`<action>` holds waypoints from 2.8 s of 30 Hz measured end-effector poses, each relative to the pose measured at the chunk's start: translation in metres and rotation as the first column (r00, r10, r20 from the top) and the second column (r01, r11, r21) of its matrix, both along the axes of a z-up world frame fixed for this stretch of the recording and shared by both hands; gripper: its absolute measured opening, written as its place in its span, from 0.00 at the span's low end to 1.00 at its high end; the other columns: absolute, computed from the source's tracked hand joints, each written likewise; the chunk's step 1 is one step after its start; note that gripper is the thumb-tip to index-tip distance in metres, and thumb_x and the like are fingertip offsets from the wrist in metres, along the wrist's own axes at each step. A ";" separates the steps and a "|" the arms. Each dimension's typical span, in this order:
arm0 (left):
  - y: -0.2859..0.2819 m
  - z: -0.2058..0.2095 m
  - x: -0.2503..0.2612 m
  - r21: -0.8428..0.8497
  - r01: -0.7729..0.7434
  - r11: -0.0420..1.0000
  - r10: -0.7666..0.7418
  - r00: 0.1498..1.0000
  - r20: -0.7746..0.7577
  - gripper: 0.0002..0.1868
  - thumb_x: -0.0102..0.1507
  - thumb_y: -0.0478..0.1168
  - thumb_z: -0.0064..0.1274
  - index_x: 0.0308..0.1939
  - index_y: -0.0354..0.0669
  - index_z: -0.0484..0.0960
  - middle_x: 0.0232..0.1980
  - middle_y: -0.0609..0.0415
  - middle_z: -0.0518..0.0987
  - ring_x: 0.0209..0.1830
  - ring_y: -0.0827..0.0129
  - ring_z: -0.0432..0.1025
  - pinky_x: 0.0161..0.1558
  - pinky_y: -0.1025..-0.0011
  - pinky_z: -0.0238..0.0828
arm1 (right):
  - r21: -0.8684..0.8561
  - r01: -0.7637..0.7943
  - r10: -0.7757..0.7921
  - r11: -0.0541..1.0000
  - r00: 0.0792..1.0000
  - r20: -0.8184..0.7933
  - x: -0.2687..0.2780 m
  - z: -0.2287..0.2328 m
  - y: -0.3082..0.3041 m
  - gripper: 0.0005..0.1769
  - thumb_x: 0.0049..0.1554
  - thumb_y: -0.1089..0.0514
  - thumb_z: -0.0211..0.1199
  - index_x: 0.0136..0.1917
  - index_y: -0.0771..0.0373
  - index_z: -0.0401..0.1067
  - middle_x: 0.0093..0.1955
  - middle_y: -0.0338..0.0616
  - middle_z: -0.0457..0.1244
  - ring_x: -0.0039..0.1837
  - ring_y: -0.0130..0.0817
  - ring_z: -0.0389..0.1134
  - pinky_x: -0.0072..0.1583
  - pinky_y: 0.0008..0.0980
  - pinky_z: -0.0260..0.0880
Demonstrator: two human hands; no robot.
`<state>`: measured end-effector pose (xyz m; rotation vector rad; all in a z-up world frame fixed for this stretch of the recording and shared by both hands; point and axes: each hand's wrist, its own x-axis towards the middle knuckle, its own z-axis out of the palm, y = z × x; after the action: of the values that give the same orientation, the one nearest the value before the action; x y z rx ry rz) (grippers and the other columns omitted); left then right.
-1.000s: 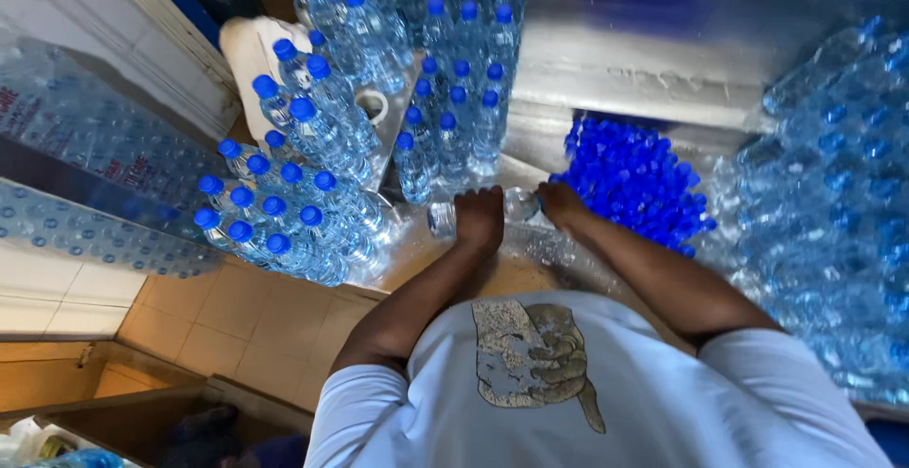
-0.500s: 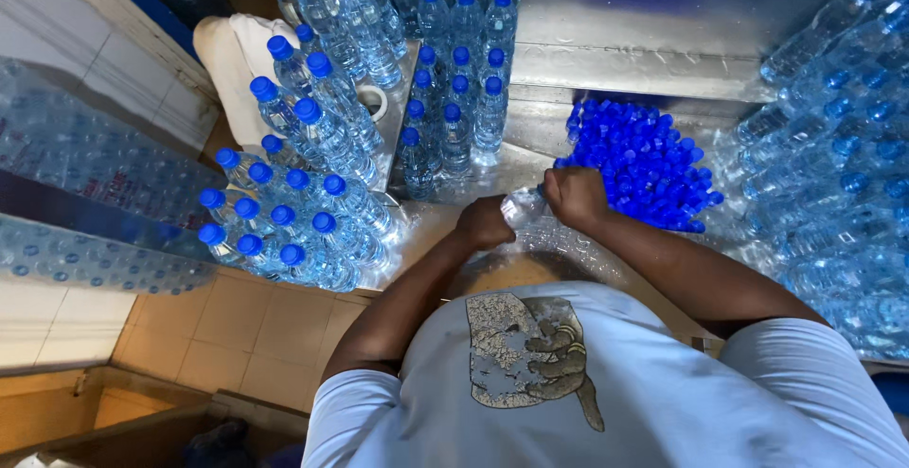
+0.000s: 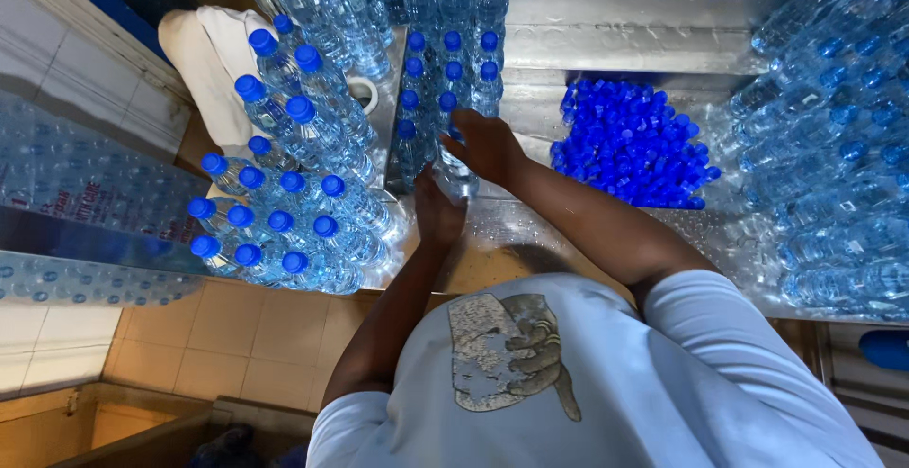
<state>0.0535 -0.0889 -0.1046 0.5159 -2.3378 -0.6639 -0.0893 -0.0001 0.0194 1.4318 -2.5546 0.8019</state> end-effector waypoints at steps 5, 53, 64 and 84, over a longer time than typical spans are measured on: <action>-0.028 -0.061 0.025 0.191 -0.041 0.981 0.017 0.993 0.121 0.52 0.55 0.35 0.66 0.82 0.44 0.59 0.67 0.48 0.71 0.60 0.59 0.78 0.69 0.69 0.75 | -0.022 -0.138 0.137 0.990 0.989 -0.063 0.005 -0.012 -0.029 0.21 0.71 0.46 0.58 0.66 0.64 0.72 0.49 0.56 0.72 0.49 0.61 0.78 0.50 0.58 0.77; 0.121 -0.033 -0.088 0.571 0.074 0.818 -0.377 0.818 0.434 0.07 0.70 0.39 0.56 0.46 0.60 0.88 0.43 0.56 0.89 0.49 0.58 0.82 0.56 0.60 0.77 | 0.167 0.024 0.042 0.986 0.925 -0.378 -0.130 -0.183 0.191 0.09 0.59 0.55 0.63 0.47 0.53 0.84 0.55 0.44 0.75 0.65 0.44 0.73 0.72 0.54 0.65; 0.115 -0.051 -0.134 0.289 0.194 0.938 -0.299 0.873 0.386 0.10 0.68 0.39 0.57 0.52 0.49 0.89 0.47 0.43 0.88 0.56 0.45 0.81 0.61 0.52 0.77 | -0.062 0.161 -0.149 0.985 0.976 0.161 -0.147 -0.195 0.249 0.19 0.57 0.59 0.74 0.62 0.56 0.81 0.60 0.52 0.70 0.67 0.56 0.72 0.70 0.56 0.69; 0.346 0.102 -0.207 0.943 0.310 -0.120 -0.969 0.170 -0.179 0.58 0.70 0.58 0.67 0.89 0.43 0.42 0.73 0.23 0.77 0.69 0.37 0.78 0.65 0.52 0.79 | -0.041 0.698 -0.619 0.715 0.659 0.428 -0.004 0.072 0.521 0.27 0.72 0.42 0.45 0.63 0.66 0.74 0.57 0.70 0.71 0.57 0.78 0.71 0.55 0.76 0.71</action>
<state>-0.1537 0.2566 -0.0031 -0.5560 -2.4634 -2.9002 -0.0937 0.5210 0.0913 0.1963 -2.8276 1.2263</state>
